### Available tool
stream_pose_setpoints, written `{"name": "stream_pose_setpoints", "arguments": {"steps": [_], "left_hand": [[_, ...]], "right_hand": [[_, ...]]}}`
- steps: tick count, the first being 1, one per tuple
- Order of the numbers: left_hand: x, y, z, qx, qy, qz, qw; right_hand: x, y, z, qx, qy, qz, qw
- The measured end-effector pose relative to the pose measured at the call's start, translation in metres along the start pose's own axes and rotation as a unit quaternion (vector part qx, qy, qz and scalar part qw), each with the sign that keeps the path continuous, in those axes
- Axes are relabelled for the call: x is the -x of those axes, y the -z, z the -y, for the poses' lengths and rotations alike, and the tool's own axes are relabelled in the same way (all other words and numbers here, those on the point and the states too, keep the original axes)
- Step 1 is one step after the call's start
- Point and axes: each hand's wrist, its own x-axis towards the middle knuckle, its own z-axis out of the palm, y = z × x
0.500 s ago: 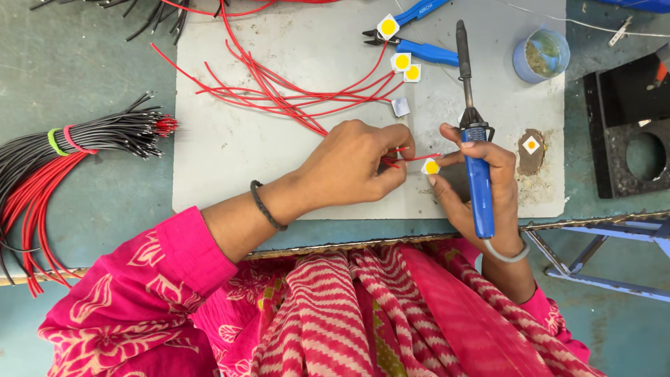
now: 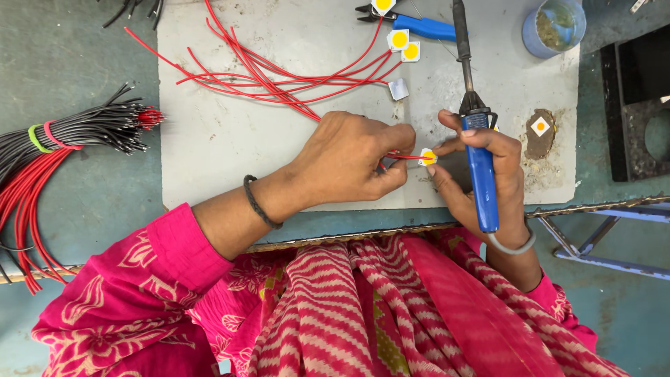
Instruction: The person solders red wires onto small LED COB chips on a workbench using a soldering iron, placing finished chips aside. They then sort a bundle of black wires, thread a wire through a white lamp holder, and use pliers to crimp and secure the terminal on the holder.
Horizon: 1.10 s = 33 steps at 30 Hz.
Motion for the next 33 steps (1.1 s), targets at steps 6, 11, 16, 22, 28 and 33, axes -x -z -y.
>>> {"name": "stream_pose_setpoints", "arguments": {"steps": [6,11,16,22,28,33], "left_hand": [[0.002,-0.001,0.003,-0.014,-0.033,0.018,0.999],[0.000,-0.003,0.005,0.019,-0.066,0.026,0.997],[-0.001,-0.004,0.005,-0.005,-0.039,0.064,0.997],[-0.002,-0.004,0.005,-0.036,-0.058,0.072,0.995],[-0.001,-0.007,0.007,-0.070,-0.072,0.089,0.991],[0.001,-0.010,0.007,-0.093,-0.083,0.102,0.987]], "right_hand": [[0.000,-0.001,0.001,0.000,0.005,0.001,1.000],[0.001,-0.002,0.000,-0.012,-0.004,0.001,1.000],[0.002,-0.002,0.002,-0.021,-0.003,0.006,1.000],[0.006,-0.003,0.000,-0.035,-0.014,0.007,0.999],[0.022,0.008,-0.004,-0.100,-0.020,-0.113,0.988],[0.040,0.037,-0.025,-0.096,0.038,-0.235,0.966]]}}
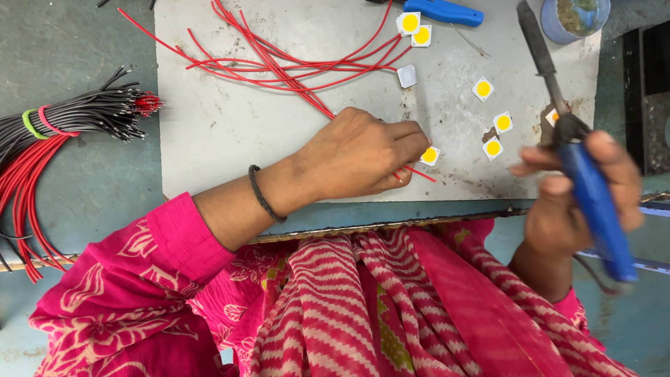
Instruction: The person solders red wires onto small LED COB chips on a workbench using a soldering iron, placing finished chips aside. They then sort a bundle of black wires, thread a wire through a white lamp holder, and use pliers to crimp and secure the terminal on the holder.
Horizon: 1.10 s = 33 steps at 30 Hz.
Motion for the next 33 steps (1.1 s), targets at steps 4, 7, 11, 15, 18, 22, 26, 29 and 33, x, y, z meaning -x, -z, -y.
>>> {"name": "stream_pose_setpoints", "arguments": {"steps": [4,7,11,15,18,22,26,29,33], "left_hand": [[-0.001,-0.002,-0.002,-0.010,-0.004,-0.004,1.000],[-0.002,-0.001,-0.002,-0.017,-0.004,0.001,1.000],[-0.002,-0.001,-0.002,-0.009,-0.005,-0.008,1.000],[-0.003,0.000,-0.002,-0.007,-0.007,-0.012,1.000],[-0.003,0.000,-0.003,-0.010,0.000,-0.001,1.000],[-0.004,0.000,-0.003,-0.013,-0.006,-0.013,1.000],[-0.005,0.000,-0.003,-0.018,-0.003,-0.013,1.000],[-0.004,0.000,-0.003,-0.016,-0.005,-0.016,1.000],[-0.005,-0.002,-0.002,-0.011,-0.011,-0.021,1.000]], "right_hand": [[0.011,0.033,-0.014,-0.007,0.028,-0.096,0.995],[0.016,0.052,-0.020,-0.076,0.008,-0.139,0.987],[0.017,0.059,-0.023,-0.063,0.015,-0.092,0.994],[0.022,0.049,-0.023,-0.065,0.003,-0.068,0.996],[0.022,0.046,-0.025,-0.074,0.000,-0.058,0.996],[0.024,0.049,-0.029,-0.078,0.005,-0.050,0.996],[0.025,0.050,-0.028,-0.075,-0.007,-0.049,0.996],[0.021,0.045,-0.023,-0.063,-0.013,-0.045,0.997],[0.008,0.035,-0.013,-0.038,0.019,-0.017,0.999]]}}
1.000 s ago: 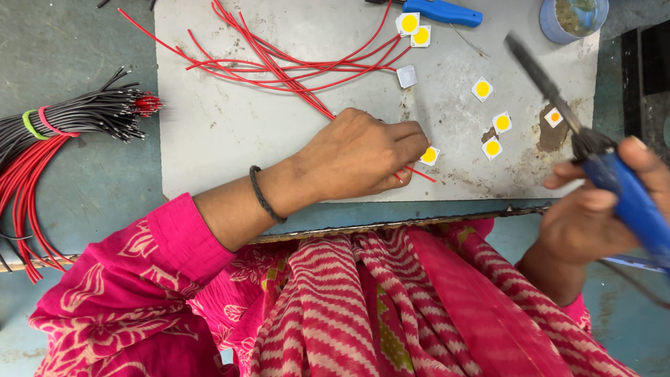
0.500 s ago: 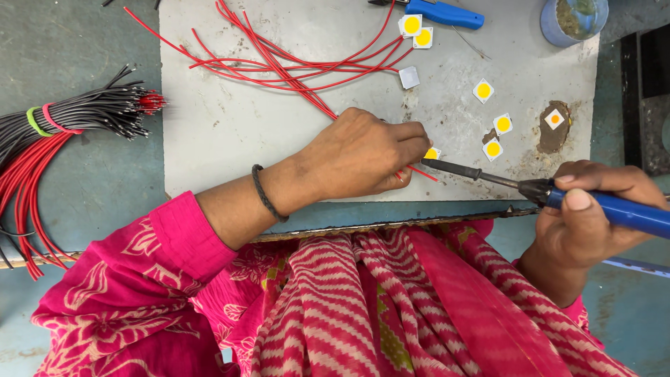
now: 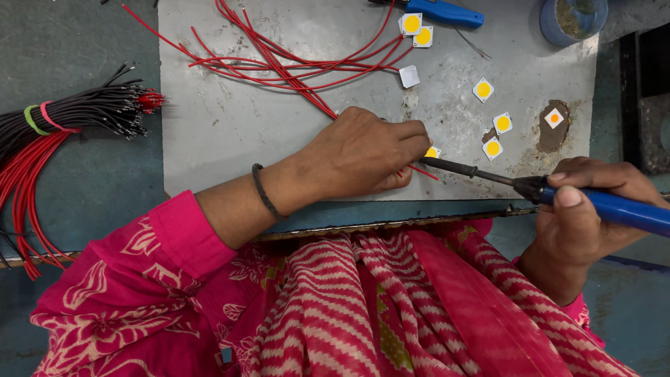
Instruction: The person solders red wires onto small LED COB chips on a workbench using a soldering iron, placing finished chips aside. They then sort a bundle of black wires, thread a wire through a white lamp holder, and use pliers to crimp and secure the terminal on the holder.
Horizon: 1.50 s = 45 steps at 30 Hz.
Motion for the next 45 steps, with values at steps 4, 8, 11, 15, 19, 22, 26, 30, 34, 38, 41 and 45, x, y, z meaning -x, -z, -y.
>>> {"name": "stream_pose_setpoints", "arguments": {"steps": [4,8,11,15,19,22,26,30,34,38,41,45], "left_hand": [[0.001,-0.001,0.001,-0.001,0.002,-0.001,1.000],[0.001,-0.003,0.000,-0.003,0.003,-0.001,1.000],[0.001,-0.004,0.000,-0.008,-0.003,-0.010,1.000],[0.000,-0.004,0.000,-0.011,-0.004,-0.007,1.000],[-0.001,-0.003,-0.002,-0.015,-0.001,0.003,1.000],[-0.003,-0.002,-0.003,-0.020,0.002,0.008,1.000],[-0.004,0.000,-0.006,-0.017,0.005,0.017,1.000],[-0.006,0.002,-0.008,-0.015,0.012,0.022,1.000],[-0.007,0.001,-0.009,-0.015,0.017,0.021,1.000],[-0.007,-0.001,-0.008,-0.018,0.016,0.017,1.000],[-0.007,-0.002,-0.008,-0.014,0.012,0.014,1.000],[-0.007,-0.003,-0.008,-0.018,0.013,0.014,1.000]], "right_hand": [[-0.007,-0.008,0.015,0.014,-0.023,0.023,0.999],[-0.008,-0.010,0.020,0.005,-0.011,0.021,1.000],[-0.006,-0.009,0.017,-0.020,-0.012,-0.019,1.000],[-0.004,-0.010,0.016,-0.005,-0.004,-0.007,1.000],[-0.009,-0.016,0.018,0.003,-0.001,0.010,1.000],[-0.017,-0.020,0.022,0.014,-0.004,0.028,1.000],[-0.021,-0.023,0.032,0.015,0.000,0.066,0.998],[-0.026,-0.021,0.033,0.029,0.010,0.090,0.995],[-0.020,-0.018,0.026,-0.013,0.004,0.031,0.999],[-0.012,-0.012,0.023,-0.035,-0.002,-0.008,0.999],[-0.013,-0.010,0.021,-0.024,-0.004,-0.005,1.000],[-0.014,-0.009,0.020,-0.020,0.002,0.004,1.000]]}}
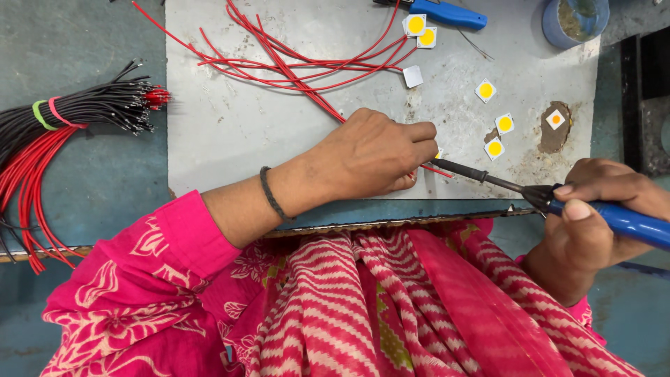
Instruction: The person solders red wires onto small LED COB chips on a workbench using a soldering iron, placing finished chips aside. They then sort a bundle of black wires, thread a wire through a white lamp holder, and use pliers to crimp and secure the terminal on the holder.
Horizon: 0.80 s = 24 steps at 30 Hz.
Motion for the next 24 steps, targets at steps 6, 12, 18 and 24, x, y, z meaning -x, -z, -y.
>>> {"name": "stream_pose_setpoints", "arguments": {"steps": [6,12,18,24], "left_hand": [[0.002,-0.003,0.000,-0.005,0.001,-0.009,1.000],[0.004,-0.007,0.002,0.001,-0.016,-0.035,0.999],[0.006,-0.012,0.004,0.013,-0.012,-0.050,0.999],[0.005,-0.005,0.005,0.114,0.084,-0.164,0.976]], "right_hand": [[-0.001,0.003,0.000,0.018,0.012,0.013,1.000],[-0.001,0.007,-0.001,-0.001,-0.004,-0.020,1.000],[0.008,0.018,-0.006,0.008,-0.008,-0.020,1.000],[0.001,0.009,-0.008,0.046,-0.002,-0.109,0.993]]}}
